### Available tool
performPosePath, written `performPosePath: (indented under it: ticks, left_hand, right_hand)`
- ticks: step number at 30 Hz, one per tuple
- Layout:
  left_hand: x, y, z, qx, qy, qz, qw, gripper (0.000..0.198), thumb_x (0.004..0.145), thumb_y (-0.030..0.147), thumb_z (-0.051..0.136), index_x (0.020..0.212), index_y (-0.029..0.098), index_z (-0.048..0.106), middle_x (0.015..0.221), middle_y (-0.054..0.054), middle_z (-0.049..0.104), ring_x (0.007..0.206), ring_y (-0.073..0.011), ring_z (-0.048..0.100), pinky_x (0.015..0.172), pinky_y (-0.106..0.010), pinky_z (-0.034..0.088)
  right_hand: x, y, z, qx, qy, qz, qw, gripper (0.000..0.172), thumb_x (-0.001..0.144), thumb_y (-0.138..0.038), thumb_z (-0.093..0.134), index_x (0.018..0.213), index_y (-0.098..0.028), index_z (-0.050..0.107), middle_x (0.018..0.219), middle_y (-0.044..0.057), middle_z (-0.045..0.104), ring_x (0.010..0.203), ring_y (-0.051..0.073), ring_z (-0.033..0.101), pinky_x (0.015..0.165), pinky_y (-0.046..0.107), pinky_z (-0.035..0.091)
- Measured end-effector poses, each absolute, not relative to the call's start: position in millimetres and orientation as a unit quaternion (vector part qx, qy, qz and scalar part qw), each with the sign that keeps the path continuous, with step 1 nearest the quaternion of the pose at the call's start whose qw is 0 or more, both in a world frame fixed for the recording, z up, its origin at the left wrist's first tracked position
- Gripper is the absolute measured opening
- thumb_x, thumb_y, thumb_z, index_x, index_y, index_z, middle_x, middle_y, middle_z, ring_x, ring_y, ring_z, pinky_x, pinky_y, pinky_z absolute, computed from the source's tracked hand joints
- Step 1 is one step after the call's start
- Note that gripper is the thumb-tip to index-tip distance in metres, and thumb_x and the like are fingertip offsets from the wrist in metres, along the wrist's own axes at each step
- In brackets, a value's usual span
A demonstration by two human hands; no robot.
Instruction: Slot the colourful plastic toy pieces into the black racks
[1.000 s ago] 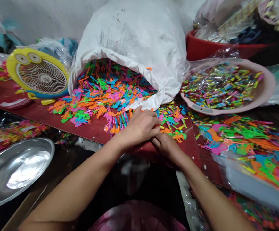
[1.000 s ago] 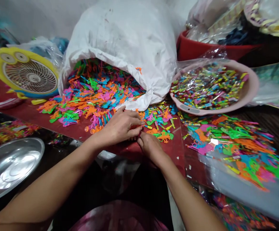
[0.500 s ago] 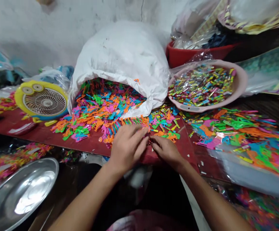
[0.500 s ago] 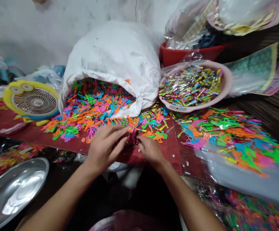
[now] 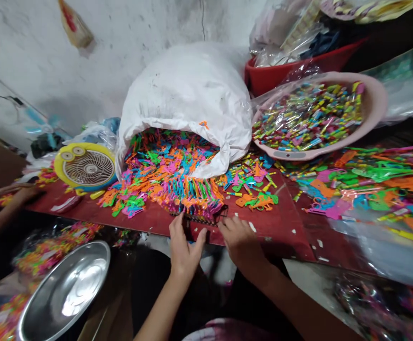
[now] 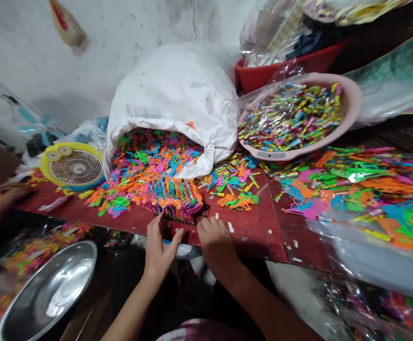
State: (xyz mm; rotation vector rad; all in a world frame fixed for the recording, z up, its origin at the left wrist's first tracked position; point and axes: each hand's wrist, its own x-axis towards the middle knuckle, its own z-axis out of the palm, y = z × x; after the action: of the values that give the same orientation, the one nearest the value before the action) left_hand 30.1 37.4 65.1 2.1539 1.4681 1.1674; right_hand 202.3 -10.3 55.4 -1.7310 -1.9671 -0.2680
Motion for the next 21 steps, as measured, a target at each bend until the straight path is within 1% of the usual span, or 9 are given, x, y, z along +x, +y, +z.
performPosePath:
  ticks: [2, 4, 7, 10, 12, 17, 19, 21]
  left_hand:
    - [26.6, 48.6, 63.1, 0.741, 0.505, 0.411, 0.162, 0.073, 0.085, 0.046, 0.066, 0.144, 0.02, 0.033, 0.136, -0.016, 0.047, 0.131, -0.0303, 0.047, 0.109, -0.051, 0.043]
    - [22.1, 60.7, 60.5, 0.733, 0.504, 0.412, 0.196, 0.073, 0.083, 0.049, 0.068, 0.141, 0.019, 0.036, 0.134, -0.015, 0.051, 0.13, -0.0293, 0.049, 0.107, -0.049, 0.044]
    - [11.4, 79.2, 58.0, 0.72, 0.505, 0.398, 0.261, 0.059, 0.082, 0.049, 0.069, 0.127, 0.017, 0.048, 0.12, -0.011, 0.06, 0.117, -0.0253, 0.058, 0.102, -0.043, 0.047]
    - [-2.2, 94.3, 55.7, 0.729, 0.484, 0.379, 0.3, 0.053, 0.079, 0.048, 0.071, 0.117, 0.016, 0.053, 0.113, -0.009, 0.063, 0.108, -0.0223, 0.061, 0.1, -0.039, 0.048]
    - [-10.1, 101.1, 53.2, 0.741, 0.477, 0.366, 0.3, 0.049, 0.079, 0.047, 0.07, 0.113, 0.016, 0.054, 0.111, -0.008, 0.064, 0.106, -0.0213, 0.061, 0.099, -0.037, 0.048]
    - [-18.1, 109.7, 48.1, 0.756, 0.478, 0.342, 0.289, 0.038, 0.084, 0.048, 0.062, 0.104, 0.017, 0.056, 0.107, -0.009, 0.065, 0.104, -0.0215, 0.061, 0.095, -0.037, 0.049]
    - [-18.0, 111.1, 48.9, 0.757, 0.479, 0.339, 0.287, 0.036, 0.084, 0.047, 0.062, 0.101, 0.016, 0.056, 0.105, -0.009, 0.065, 0.104, -0.0223, 0.061, 0.094, -0.038, 0.049]
    - [-16.6, 110.7, 51.4, 0.755, 0.481, 0.343, 0.285, 0.035, 0.083, 0.047, 0.063, 0.1, 0.016, 0.057, 0.104, -0.009, 0.066, 0.104, -0.0233, 0.061, 0.094, -0.04, 0.049]
  right_hand:
    - [179.3, -14.6, 53.0, -0.617, -0.734, -0.08, 0.273, 0.017, 0.091, -0.011, 0.054, 0.094, -0.017, 0.069, 0.088, 0.008, 0.066, 0.083, 0.023, 0.051, 0.072, 0.037, 0.037]
    - [155.9, -17.3, 53.0, -0.597, -0.747, -0.065, 0.285, 0.019, 0.091, -0.011, 0.054, 0.101, -0.016, 0.069, 0.091, 0.008, 0.066, 0.084, 0.023, 0.052, 0.073, 0.037, 0.038]
    - [129.6, -18.4, 55.6, -0.581, -0.764, -0.057, 0.276, 0.029, 0.089, -0.01, 0.055, 0.115, -0.015, 0.066, 0.103, 0.01, 0.068, 0.09, 0.024, 0.054, 0.079, 0.037, 0.041]
    - [118.2, -17.2, 57.2, -0.583, -0.769, -0.046, 0.257, 0.034, 0.088, -0.008, 0.053, 0.119, -0.015, 0.065, 0.114, 0.012, 0.067, 0.096, 0.025, 0.055, 0.084, 0.039, 0.043]
    - [115.7, -16.1, 56.0, -0.579, -0.774, -0.038, 0.252, 0.034, 0.088, -0.008, 0.052, 0.119, -0.014, 0.064, 0.119, 0.014, 0.066, 0.1, 0.026, 0.055, 0.087, 0.04, 0.044]
    - [112.1, -14.2, 50.4, -0.566, -0.785, -0.023, 0.251, 0.034, 0.088, -0.01, 0.053, 0.12, -0.012, 0.063, 0.13, 0.017, 0.061, 0.11, 0.028, 0.053, 0.091, 0.043, 0.044]
    - [113.1, -13.0, 50.8, -0.56, -0.783, -0.004, 0.271, 0.033, 0.088, -0.009, 0.052, 0.118, -0.015, 0.064, 0.129, 0.014, 0.062, 0.11, 0.027, 0.054, 0.092, 0.042, 0.043]
    - [118.1, -11.0, 52.7, -0.55, -0.778, 0.032, 0.302, 0.029, 0.09, -0.009, 0.051, 0.113, -0.019, 0.066, 0.123, 0.01, 0.066, 0.106, 0.025, 0.057, 0.091, 0.041, 0.044]
